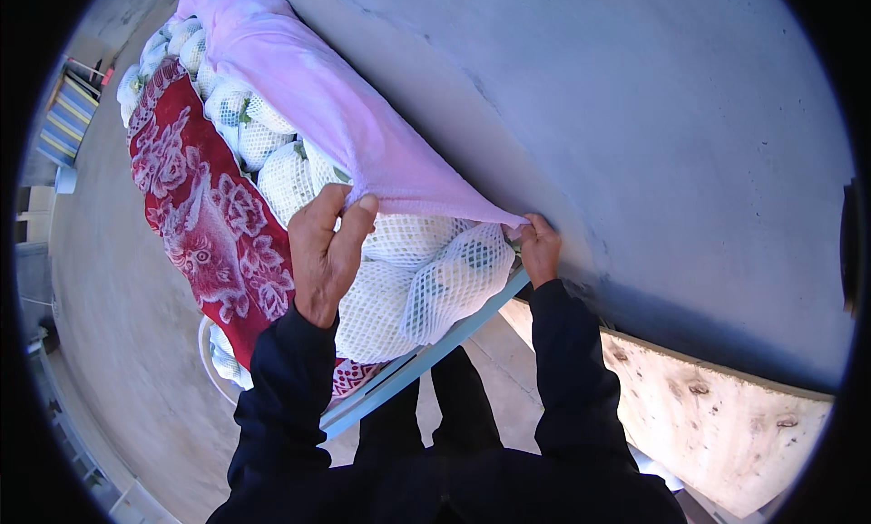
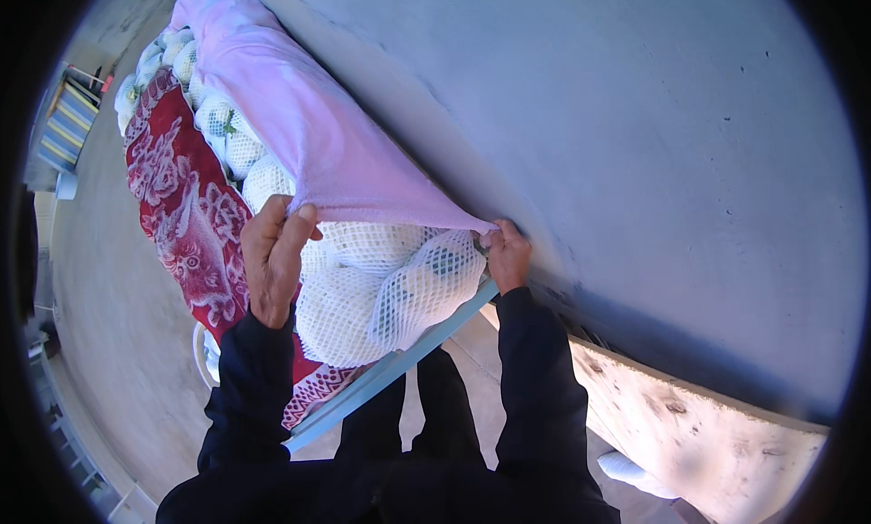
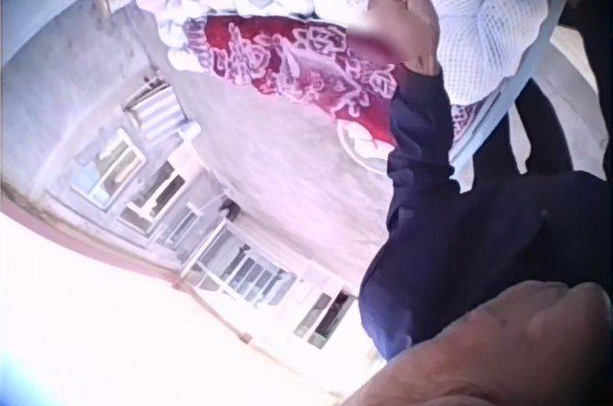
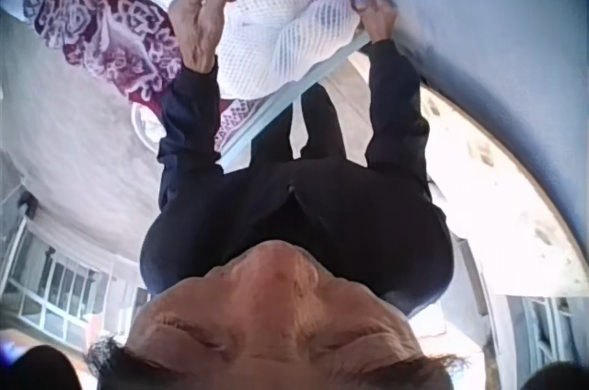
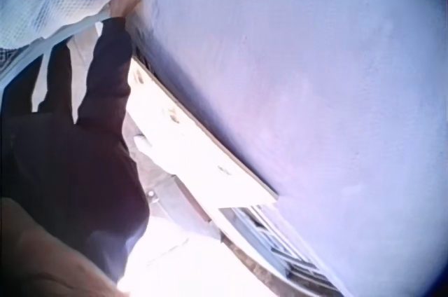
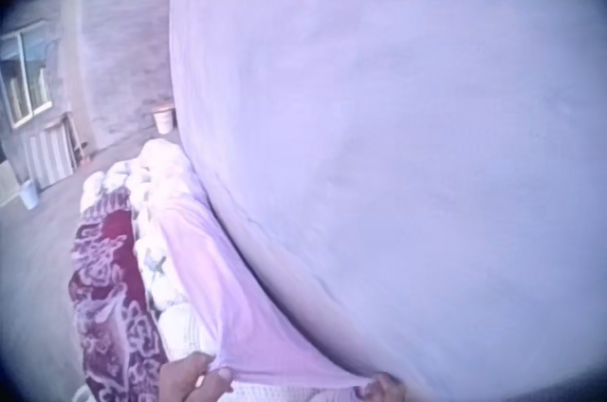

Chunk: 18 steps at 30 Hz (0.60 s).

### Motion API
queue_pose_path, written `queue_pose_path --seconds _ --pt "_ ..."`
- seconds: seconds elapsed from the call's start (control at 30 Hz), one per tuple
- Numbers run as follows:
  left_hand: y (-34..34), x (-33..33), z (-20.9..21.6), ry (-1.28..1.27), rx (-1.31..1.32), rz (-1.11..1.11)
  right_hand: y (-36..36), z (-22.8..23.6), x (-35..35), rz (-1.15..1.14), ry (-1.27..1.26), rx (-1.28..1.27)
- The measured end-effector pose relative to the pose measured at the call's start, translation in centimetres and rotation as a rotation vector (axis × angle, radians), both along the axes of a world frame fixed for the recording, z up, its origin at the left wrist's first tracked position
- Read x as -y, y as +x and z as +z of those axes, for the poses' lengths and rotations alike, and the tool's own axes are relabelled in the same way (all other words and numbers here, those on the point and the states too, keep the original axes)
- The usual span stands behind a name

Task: The person transfers individually foam-netted melons from a cloth-covered bench into a white plastic basin. They repeatedly lift the pink cloth to access the fruit, pick up melons one at a time, and place them into the basin. The process continues until the basin is partially filled.

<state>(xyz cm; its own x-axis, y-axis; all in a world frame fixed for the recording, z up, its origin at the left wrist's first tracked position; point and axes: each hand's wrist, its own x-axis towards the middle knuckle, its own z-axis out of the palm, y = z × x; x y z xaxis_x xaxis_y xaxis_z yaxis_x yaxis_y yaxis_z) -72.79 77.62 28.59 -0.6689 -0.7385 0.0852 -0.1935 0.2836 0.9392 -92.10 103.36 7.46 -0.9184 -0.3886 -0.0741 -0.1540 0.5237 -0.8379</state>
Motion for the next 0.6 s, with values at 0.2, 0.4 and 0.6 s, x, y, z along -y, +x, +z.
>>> queue_pose_path --seconds 0.2,0.4,0.6 --pt "4.9 -6.2 1.6 0.402 0.125 0.091 0.3 0.1 -2.1 0.089 0.129 -0.059" --pt "8.5 -7.4 0.6 0.577 0.083 0.183 0.6 0.9 -3.1 0.308 0.193 -0.154" --pt "9.7 -7.2 1.3 0.712 0.058 0.175 9.3 9.6 0.2 0.557 0.057 -0.283"
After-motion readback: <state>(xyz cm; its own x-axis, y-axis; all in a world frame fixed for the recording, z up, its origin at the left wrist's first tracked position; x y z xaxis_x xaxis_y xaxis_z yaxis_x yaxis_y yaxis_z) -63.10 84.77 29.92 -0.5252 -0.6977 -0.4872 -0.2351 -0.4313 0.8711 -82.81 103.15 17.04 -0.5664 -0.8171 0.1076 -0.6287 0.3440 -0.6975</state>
